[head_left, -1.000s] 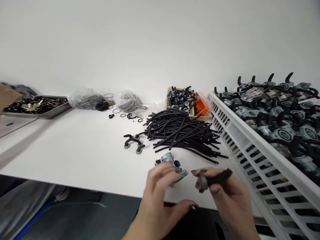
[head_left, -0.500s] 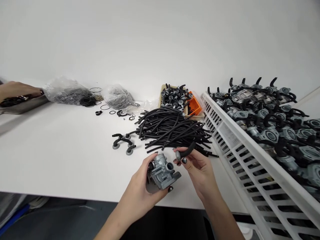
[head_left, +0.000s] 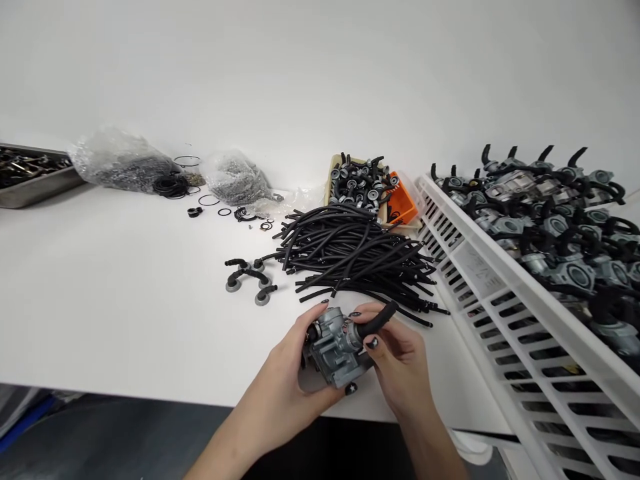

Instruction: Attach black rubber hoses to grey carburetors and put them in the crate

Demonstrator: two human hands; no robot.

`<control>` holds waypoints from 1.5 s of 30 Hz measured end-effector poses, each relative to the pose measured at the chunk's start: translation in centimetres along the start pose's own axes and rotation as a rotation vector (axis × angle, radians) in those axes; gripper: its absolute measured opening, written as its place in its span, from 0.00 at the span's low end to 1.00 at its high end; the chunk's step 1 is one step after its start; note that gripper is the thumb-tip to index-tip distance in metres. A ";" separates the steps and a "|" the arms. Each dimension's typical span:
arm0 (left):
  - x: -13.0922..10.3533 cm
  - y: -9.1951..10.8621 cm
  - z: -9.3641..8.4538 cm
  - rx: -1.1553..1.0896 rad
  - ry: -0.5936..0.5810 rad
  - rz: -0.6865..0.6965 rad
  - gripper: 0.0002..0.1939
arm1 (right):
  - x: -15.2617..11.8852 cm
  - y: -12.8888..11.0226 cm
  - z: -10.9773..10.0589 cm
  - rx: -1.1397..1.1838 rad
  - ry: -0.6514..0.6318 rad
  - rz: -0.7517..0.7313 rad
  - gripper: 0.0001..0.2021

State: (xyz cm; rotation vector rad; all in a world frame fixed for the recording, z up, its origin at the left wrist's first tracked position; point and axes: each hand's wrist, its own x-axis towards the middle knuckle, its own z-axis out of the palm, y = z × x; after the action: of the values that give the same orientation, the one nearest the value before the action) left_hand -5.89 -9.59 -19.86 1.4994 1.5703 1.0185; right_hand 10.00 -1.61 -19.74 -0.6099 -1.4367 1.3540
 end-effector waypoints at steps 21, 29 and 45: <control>-0.1 -0.5 0.0 0.036 0.038 0.029 0.47 | -0.2 0.1 -0.1 0.036 -0.003 0.040 0.04; -0.1 -0.6 0.0 0.032 0.042 0.046 0.45 | -0.2 0.0 -0.2 0.071 -0.022 0.013 0.05; 0.0 -0.4 0.2 0.007 0.031 0.029 0.43 | -0.5 -0.1 -0.1 -0.027 -0.003 -0.090 0.06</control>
State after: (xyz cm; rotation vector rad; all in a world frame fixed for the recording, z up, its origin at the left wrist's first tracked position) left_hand -5.89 -9.56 -20.28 1.5223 1.5789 1.0582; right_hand 10.28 -1.99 -19.84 -0.5544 -1.4698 1.2676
